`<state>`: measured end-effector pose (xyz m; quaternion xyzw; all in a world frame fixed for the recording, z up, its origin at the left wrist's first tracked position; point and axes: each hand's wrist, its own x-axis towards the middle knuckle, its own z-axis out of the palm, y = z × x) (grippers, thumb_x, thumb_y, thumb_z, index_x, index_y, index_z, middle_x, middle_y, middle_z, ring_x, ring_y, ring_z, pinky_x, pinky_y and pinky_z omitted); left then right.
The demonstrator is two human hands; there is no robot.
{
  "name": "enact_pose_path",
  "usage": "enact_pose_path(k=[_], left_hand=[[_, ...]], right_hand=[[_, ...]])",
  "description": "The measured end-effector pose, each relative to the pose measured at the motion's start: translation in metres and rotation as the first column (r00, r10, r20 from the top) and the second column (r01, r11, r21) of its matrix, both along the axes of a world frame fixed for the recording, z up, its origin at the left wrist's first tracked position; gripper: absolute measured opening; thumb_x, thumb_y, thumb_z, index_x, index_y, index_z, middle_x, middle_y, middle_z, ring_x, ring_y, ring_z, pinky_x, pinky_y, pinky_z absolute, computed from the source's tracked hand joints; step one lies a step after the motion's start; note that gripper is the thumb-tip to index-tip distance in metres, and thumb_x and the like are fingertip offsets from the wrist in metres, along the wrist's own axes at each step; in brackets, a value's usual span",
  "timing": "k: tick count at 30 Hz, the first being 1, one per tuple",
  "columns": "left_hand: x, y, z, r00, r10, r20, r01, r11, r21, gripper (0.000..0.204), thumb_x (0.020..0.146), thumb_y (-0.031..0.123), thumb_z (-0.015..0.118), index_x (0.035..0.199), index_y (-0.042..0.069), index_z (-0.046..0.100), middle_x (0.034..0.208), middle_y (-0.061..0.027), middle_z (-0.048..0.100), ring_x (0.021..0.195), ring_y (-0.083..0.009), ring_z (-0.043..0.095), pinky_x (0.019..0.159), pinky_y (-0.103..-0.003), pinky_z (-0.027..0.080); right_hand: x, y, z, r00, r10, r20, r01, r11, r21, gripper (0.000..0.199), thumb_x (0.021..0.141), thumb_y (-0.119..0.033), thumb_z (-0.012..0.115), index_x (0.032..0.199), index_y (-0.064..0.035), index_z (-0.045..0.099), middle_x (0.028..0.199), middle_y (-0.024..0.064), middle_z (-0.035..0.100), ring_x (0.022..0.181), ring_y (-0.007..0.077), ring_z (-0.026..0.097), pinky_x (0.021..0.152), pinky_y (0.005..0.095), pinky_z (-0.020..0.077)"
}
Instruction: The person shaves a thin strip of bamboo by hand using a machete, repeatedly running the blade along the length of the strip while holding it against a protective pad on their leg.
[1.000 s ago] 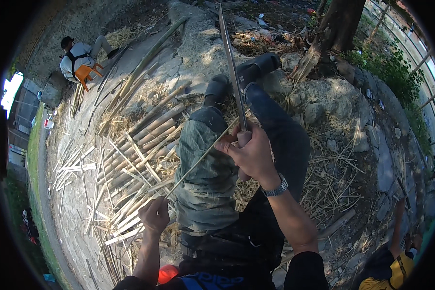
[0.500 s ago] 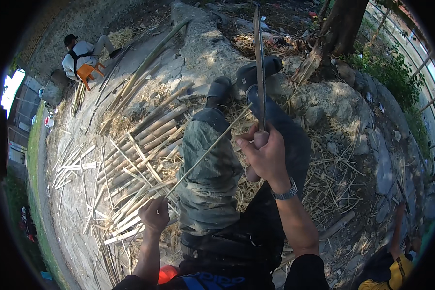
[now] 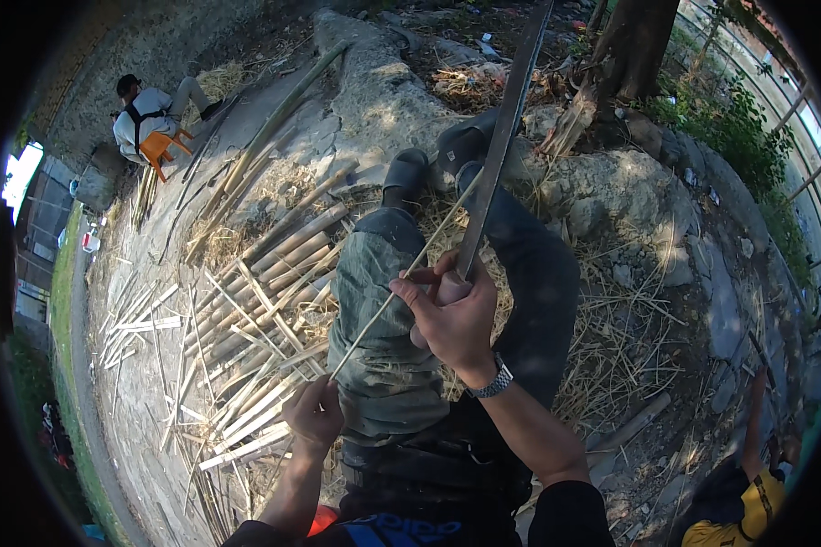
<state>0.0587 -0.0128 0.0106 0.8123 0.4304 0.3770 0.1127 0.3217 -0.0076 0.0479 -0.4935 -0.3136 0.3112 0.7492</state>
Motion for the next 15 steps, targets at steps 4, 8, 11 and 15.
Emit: enact_pose_path(k=[4, 8, 11, 15], left_hand=[[-0.001, 0.003, 0.001, 1.0, 0.015, -0.01, -0.015, 0.999, -0.042, 0.008, 0.086, 0.002, 0.076, 0.094, 0.002, 0.077, 0.065, -0.0105, 0.065, 0.05, -0.0208, 0.06, 0.048, -0.032, 0.044], [-0.003, 0.013, 0.002, 1.0, -0.022, -0.009, 0.022, 1.0, 0.022, 0.009, 0.087, 0.001, 0.077, 0.096, 0.004, 0.077, 0.065, -0.0069, 0.065, 0.047, -0.0146, 0.057, 0.045, -0.029, 0.043], [-0.011, 0.018, -0.002, 0.999, 0.036, 0.016, -0.036, 0.999, 0.028, 0.01, 0.086, 0.001, 0.078, 0.095, 0.004, 0.076, 0.065, -0.0074, 0.065, 0.048, -0.0156, 0.058, 0.046, -0.029, 0.043], [-0.025, 0.02, -0.004, 0.995, 0.096, -0.02, -0.095, 0.995, 0.04, 0.01, 0.085, 0.002, 0.079, 0.094, 0.003, 0.076, 0.064, -0.0081, 0.065, 0.05, -0.0178, 0.06, 0.047, -0.03, 0.044]], right_hand=[[0.01, -0.009, 0.008, 1.0, 0.02, 0.014, -0.02, 1.0, -0.002, 0.036, 0.084, 0.005, 0.082, 0.102, -0.0054, 0.052, 0.095, 0.0109, 0.074, 0.07, 0.0078, 0.068, 0.059, 0.0209, 0.0536], [0.029, -0.017, 0.003, 0.997, -0.004, 0.083, 0.001, 1.0, 0.029, 0.032, 0.085, 0.006, 0.08, 0.1, -0.0029, 0.053, 0.083, 0.0098, 0.074, 0.072, 0.0076, 0.068, 0.06, 0.0233, 0.0537], [0.056, -0.03, 0.006, 0.968, -0.068, 0.242, 0.104, 0.985, -0.141, 0.032, 0.085, 0.007, 0.079, 0.101, -0.0024, 0.053, 0.085, 0.0123, 0.076, 0.068, 0.007, 0.067, 0.059, 0.0228, 0.0522], [0.09, -0.038, -0.001, 0.947, -0.215, 0.239, 0.26, 0.949, -0.176, 0.032, 0.084, 0.005, 0.08, 0.1, -0.0018, 0.053, 0.091, 0.0145, 0.077, 0.06, 0.0074, 0.065, 0.05, 0.023, 0.0491]])
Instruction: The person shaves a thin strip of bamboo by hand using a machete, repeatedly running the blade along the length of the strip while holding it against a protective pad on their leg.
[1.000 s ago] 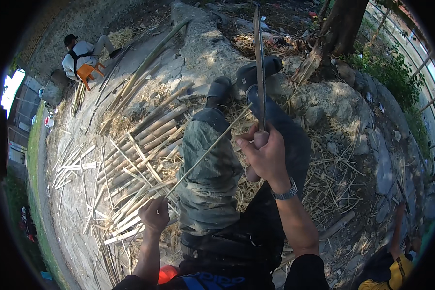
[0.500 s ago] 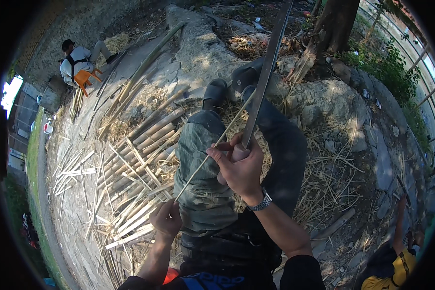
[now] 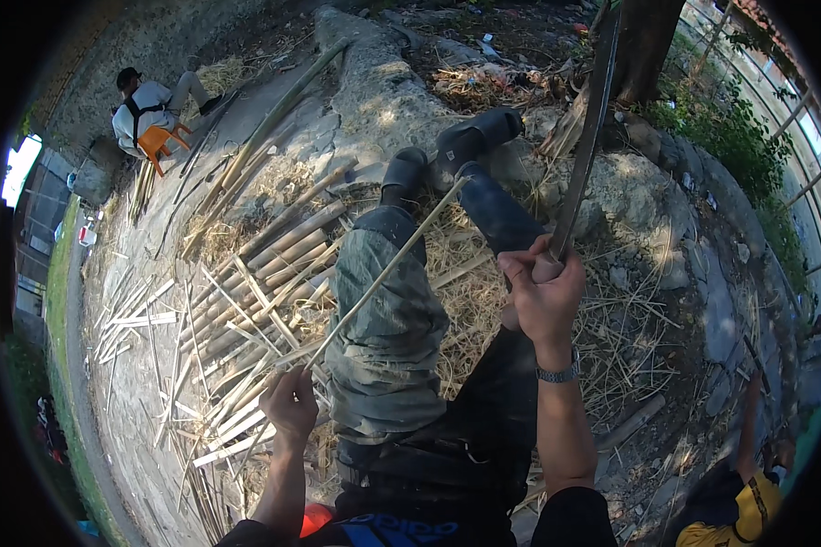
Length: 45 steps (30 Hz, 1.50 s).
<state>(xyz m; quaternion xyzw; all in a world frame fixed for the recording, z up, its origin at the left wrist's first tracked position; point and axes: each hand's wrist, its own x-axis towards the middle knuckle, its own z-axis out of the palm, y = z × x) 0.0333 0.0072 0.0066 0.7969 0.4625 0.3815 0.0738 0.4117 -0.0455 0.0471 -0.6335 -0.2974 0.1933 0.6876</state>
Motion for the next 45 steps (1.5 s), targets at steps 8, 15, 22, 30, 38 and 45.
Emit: enact_pose_path(k=[8, 15, 22, 30, 38, 45], left_hand=[[0.008, -0.004, -0.002, 0.995, -0.102, -0.012, 0.102, 0.994, -0.029, 0.01, 0.084, 0.001, 0.079, 0.093, 0.005, 0.077, 0.064, -0.0069, 0.064, 0.047, -0.0167, 0.057, 0.046, -0.031, 0.043], [-0.005, -0.004, -0.008, 0.991, -0.126, -0.049, 0.127, 0.991, 0.039, 0.008, 0.083, 0.0, 0.078, 0.09, 0.001, 0.076, 0.068, -0.0105, 0.066, 0.05, -0.019, 0.06, 0.047, -0.032, 0.043], [-0.036, -0.003, -0.018, 0.987, -0.116, -0.108, 0.123, 0.991, 0.06, 0.011, 0.085, 0.004, 0.08, 0.092, 0.01, 0.075, 0.061, -0.0034, 0.061, 0.045, -0.0159, 0.054, 0.045, -0.031, 0.039], [-0.029, -0.003, -0.006, 0.981, -0.17, -0.095, 0.172, 0.985, 0.018, 0.015, 0.082, -0.001, 0.078, 0.096, 0.007, 0.077, 0.067, -0.0042, 0.065, 0.049, -0.015, 0.056, 0.049, -0.029, 0.043], [-0.039, -0.011, -0.012, 0.985, -0.152, -0.078, 0.151, 0.988, -0.025, 0.01, 0.084, 0.0, 0.076, 0.093, 0.005, 0.077, 0.065, -0.0048, 0.065, 0.048, -0.0151, 0.056, 0.047, -0.03, 0.041], [-0.036, -0.013, -0.01, 0.983, -0.169, -0.066, 0.167, 0.985, -0.042, 0.012, 0.085, -0.002, 0.075, 0.095, 0.004, 0.077, 0.067, -0.0058, 0.067, 0.048, -0.0138, 0.056, 0.048, -0.028, 0.042]], right_hand=[[0.019, 0.014, 0.014, 0.973, 0.201, -0.109, -0.197, 0.979, 0.054, 0.035, 0.085, -0.006, 0.086, 0.102, -0.0029, 0.055, 0.106, 0.0194, 0.077, 0.05, 0.006, 0.059, 0.043, 0.0227, 0.0462], [0.024, 0.027, 0.014, 1.0, 0.028, 0.008, -0.028, 1.0, 0.013, 0.026, 0.087, 0.001, 0.079, 0.1, -0.0018, 0.057, 0.076, 0.0068, 0.07, 0.051, 0.0092, 0.061, 0.045, 0.0251, 0.0458], [0.028, 0.008, 0.02, 0.996, 0.06, -0.059, -0.055, 0.995, 0.079, 0.026, 0.088, 0.003, 0.077, 0.1, -0.0026, 0.055, 0.088, 0.0127, 0.077, 0.049, 0.0079, 0.059, 0.044, 0.024, 0.0459], [0.005, 0.004, 0.009, 0.995, 0.1, 0.012, -0.099, 0.99, -0.102, 0.028, 0.086, 0.003, 0.079, 0.1, -0.0031, 0.055, 0.086, 0.0103, 0.075, 0.051, 0.0078, 0.06, 0.044, 0.0243, 0.0466], [0.027, -0.008, 0.017, 0.986, 0.157, -0.058, -0.154, 0.987, 0.039, 0.025, 0.087, 0.004, 0.075, 0.099, -0.0032, 0.055, 0.103, 0.0176, 0.077, 0.051, 0.006, 0.057, 0.045, 0.0216, 0.0469], [0.01, 0.0, 0.011, 0.974, 0.218, -0.065, -0.22, 0.975, -0.036, 0.029, 0.086, 0.001, 0.08, 0.099, -0.0039, 0.055, 0.096, 0.0158, 0.077, 0.051, 0.0063, 0.059, 0.043, 0.0227, 0.0461]])
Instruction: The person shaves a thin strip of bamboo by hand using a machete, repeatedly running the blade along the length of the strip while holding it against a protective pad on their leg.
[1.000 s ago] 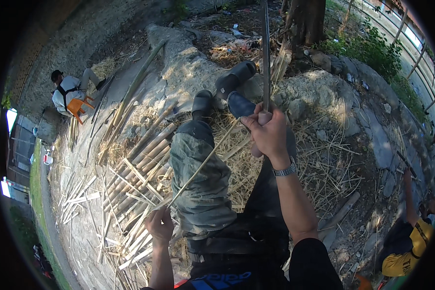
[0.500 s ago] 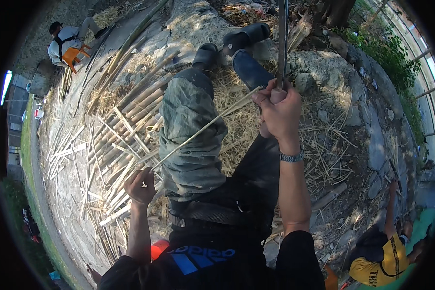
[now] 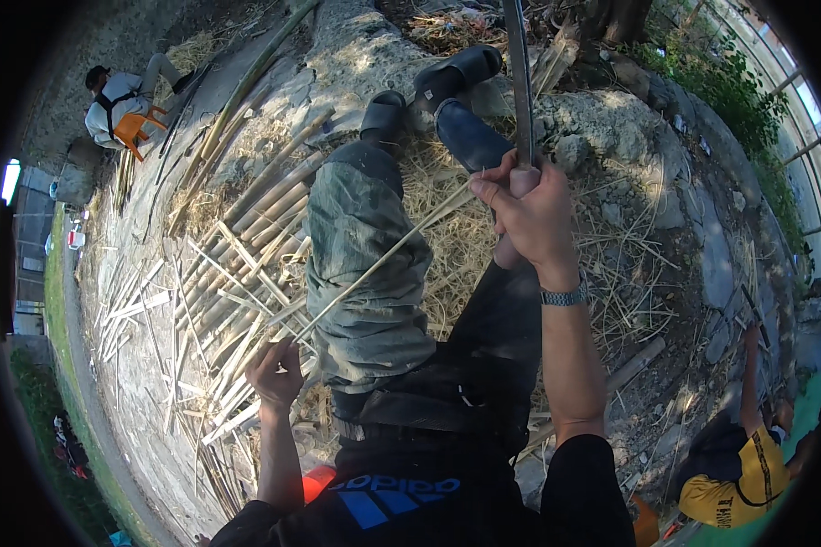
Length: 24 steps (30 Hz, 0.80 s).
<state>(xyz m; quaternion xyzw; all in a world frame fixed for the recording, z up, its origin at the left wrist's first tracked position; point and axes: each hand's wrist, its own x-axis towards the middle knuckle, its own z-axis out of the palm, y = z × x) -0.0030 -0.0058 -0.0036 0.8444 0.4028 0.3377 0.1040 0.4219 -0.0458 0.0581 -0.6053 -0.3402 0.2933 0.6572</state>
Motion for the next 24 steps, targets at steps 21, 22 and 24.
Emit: enact_pose_path(k=[21, 22, 24], left_hand=[[-0.008, 0.01, 0.003, 1.0, 0.012, -0.009, -0.013, 1.0, -0.021, 0.009, 0.085, 0.0, 0.076, 0.093, 0.004, 0.076, 0.066, -0.0067, 0.067, 0.047, -0.0153, 0.056, 0.046, -0.029, 0.042], [-0.012, 0.01, 0.004, 0.999, 0.034, -0.012, -0.034, 0.999, -0.035, 0.008, 0.085, -0.001, 0.076, 0.093, 0.002, 0.076, 0.065, -0.0068, 0.066, 0.047, -0.0148, 0.055, 0.046, -0.029, 0.041], [-0.019, 0.012, 0.004, 0.998, 0.063, -0.023, -0.064, 0.997, -0.04, 0.007, 0.086, -0.001, 0.075, 0.093, 0.0, 0.076, 0.063, -0.0068, 0.063, 0.047, -0.0136, 0.054, 0.046, -0.028, 0.04]], right_hand=[[0.015, 0.013, -0.01, 0.948, -0.18, 0.262, 0.202, 0.978, -0.06, 0.029, 0.08, -0.001, 0.082, 0.095, -0.002, 0.057, 0.081, 0.0066, 0.069, 0.073, 0.0144, 0.074, 0.067, 0.0301, 0.0574], [0.015, 0.014, -0.012, 0.971, -0.176, 0.165, 0.193, 0.976, -0.097, 0.026, 0.082, -0.001, 0.08, 0.096, -0.0016, 0.057, 0.085, 0.0086, 0.072, 0.069, 0.0136, 0.072, 0.063, 0.0299, 0.0564], [0.013, 0.014, -0.018, 0.983, -0.17, 0.066, 0.177, 0.976, -0.128, 0.023, 0.084, 0.0, 0.077, 0.096, -0.0012, 0.057, 0.088, 0.0107, 0.074, 0.065, 0.0127, 0.069, 0.06, 0.0297, 0.0554]])
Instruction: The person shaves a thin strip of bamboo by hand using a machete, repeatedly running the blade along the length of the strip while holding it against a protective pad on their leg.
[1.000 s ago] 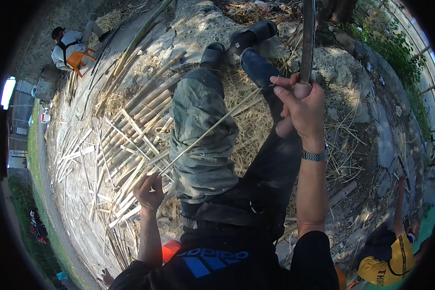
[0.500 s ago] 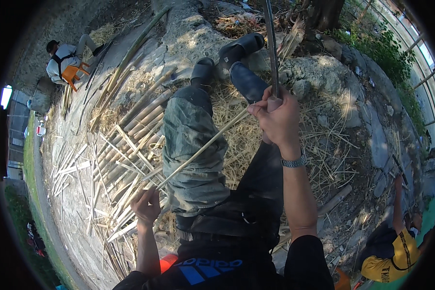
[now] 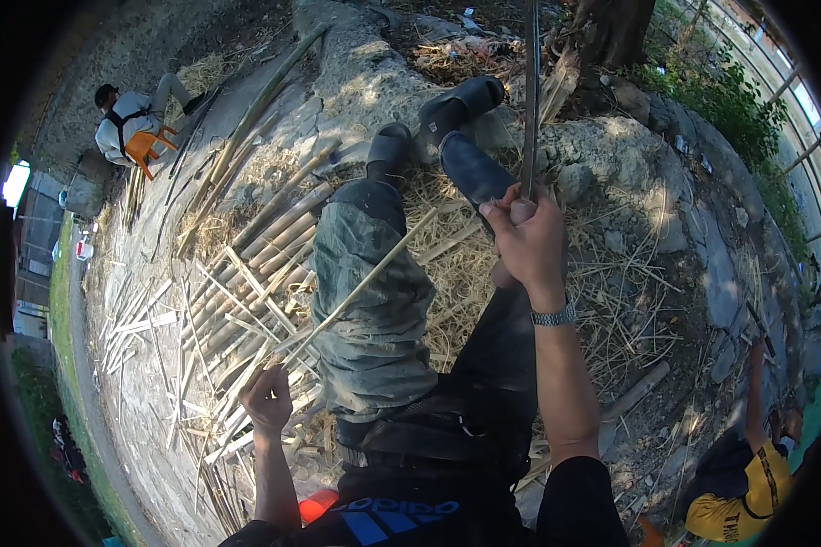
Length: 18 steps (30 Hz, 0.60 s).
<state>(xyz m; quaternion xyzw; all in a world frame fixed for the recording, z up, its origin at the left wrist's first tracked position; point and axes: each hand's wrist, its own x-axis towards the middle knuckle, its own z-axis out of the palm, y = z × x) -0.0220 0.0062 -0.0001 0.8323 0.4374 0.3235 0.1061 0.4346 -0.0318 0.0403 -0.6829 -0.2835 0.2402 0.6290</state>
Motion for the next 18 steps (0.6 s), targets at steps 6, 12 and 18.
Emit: enact_pose_path(k=[6, 12, 18], left_hand=[[0.006, 0.003, 0.004, 0.997, 0.033, 0.073, -0.036, 0.999, 0.04, 0.007, 0.086, -0.002, 0.076, 0.093, -0.001, 0.075, 0.066, -0.0088, 0.065, 0.049, -0.0143, 0.057, 0.046, -0.028, 0.041], [-0.006, 0.019, 0.008, 0.981, 0.178, 0.074, -0.183, 0.981, 0.059, 0.008, 0.087, 0.0, 0.077, 0.095, -0.002, 0.075, 0.077, -0.0113, 0.071, 0.058, -0.0165, 0.063, 0.049, -0.028, 0.044], [-0.104, 0.074, -0.029, 0.807, 0.553, 0.207, -0.569, 0.822, 0.025, 0.017, 0.091, 0.007, 0.078, 0.107, 0.001, 0.076, 0.078, -0.0036, 0.069, 0.064, -0.0088, 0.059, 0.056, -0.025, 0.047]], right_hand=[[-0.013, -0.003, -0.026, 0.989, 0.099, 0.106, -0.094, 0.994, -0.052, 0.018, 0.085, 0.003, 0.071, 0.096, -0.0018, 0.058, 0.097, 0.0154, 0.078, 0.062, 0.0112, 0.067, 0.054, 0.0288, 0.0516], [-0.026, -0.004, -0.028, 0.982, 0.17, 0.084, -0.155, 0.975, -0.16, 0.031, 0.08, -0.008, 0.087, 0.092, -0.002, 0.059, 0.077, 0.0064, 0.07, 0.062, 0.0094, 0.064, 0.054, 0.0276, 0.0508], [-0.021, -0.014, -0.028, 0.976, 0.181, 0.117, -0.159, 0.972, -0.176, 0.035, 0.079, -0.011, 0.089, 0.095, -0.0028, 0.059, 0.073, 0.0041, 0.065, 0.054, 0.008, 0.059, 0.047, 0.0252, 0.0473]])
